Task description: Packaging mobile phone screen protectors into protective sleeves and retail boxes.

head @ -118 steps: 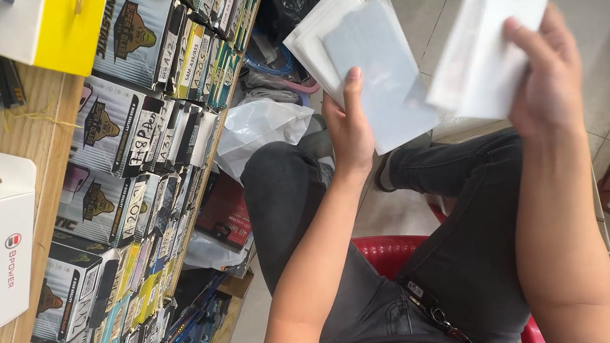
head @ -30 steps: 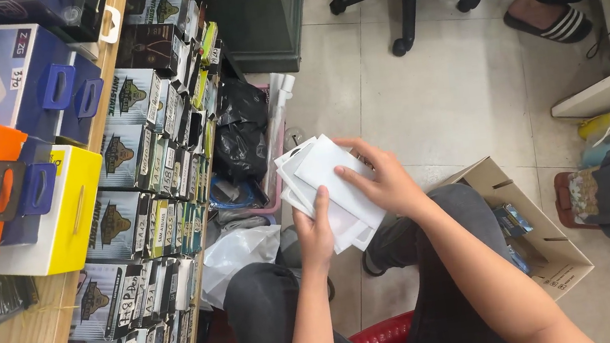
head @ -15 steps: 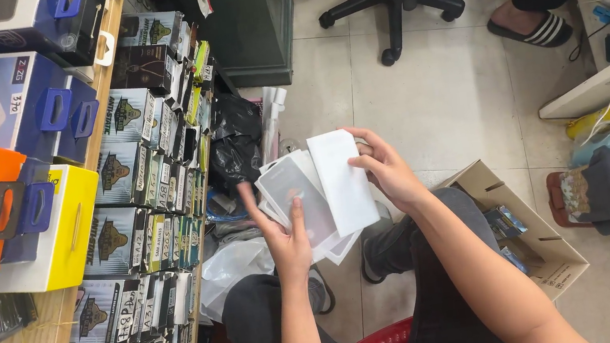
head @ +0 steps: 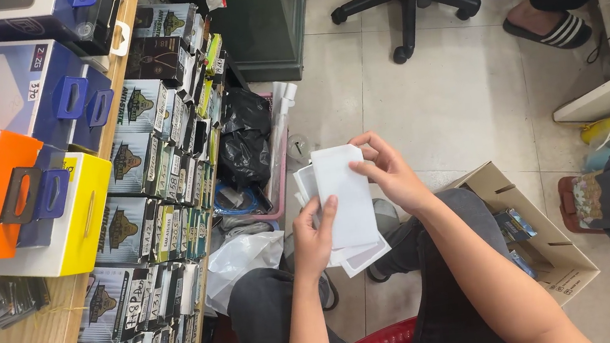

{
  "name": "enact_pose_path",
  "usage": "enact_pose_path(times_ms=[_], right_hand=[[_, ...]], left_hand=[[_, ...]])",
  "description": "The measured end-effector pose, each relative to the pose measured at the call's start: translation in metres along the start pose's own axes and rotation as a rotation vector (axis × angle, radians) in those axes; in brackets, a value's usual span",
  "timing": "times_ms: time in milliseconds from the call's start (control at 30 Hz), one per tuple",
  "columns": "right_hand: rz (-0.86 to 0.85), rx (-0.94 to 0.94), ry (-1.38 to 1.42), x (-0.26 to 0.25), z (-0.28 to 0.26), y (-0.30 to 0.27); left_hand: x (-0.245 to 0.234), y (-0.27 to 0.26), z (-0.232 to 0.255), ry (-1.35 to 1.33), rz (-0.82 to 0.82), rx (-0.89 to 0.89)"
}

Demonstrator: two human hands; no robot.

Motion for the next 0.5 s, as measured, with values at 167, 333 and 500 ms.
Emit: enact_pose_path(times_ms=[167,333,500], right_hand=[[0.180,0.058,-0.058,-0.014,0.012,0.006],[0.096,0.006,-0.126,-0.009,-0.009,0.000],[0.125,0.024,-0.127,-0.004,-0.024,-0.007]], left_hand=[[-0.002,0.002,-0.017,0.087,-0.069,0.052],[0.007,-0.004,0.019,0.156,-0.079,0.059],[0.015,-0.007,0.037,0.187,-0.103,0.027]])
Point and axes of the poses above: each hand's wrist, its own y-axis towards the middle knuckle, its own x-axis out of the palm, z = x × y, the point moved 3 cm from there along y, towards the middle knuckle, and after that the axes turned 8 degrees about -y, right-handed, at the moved point
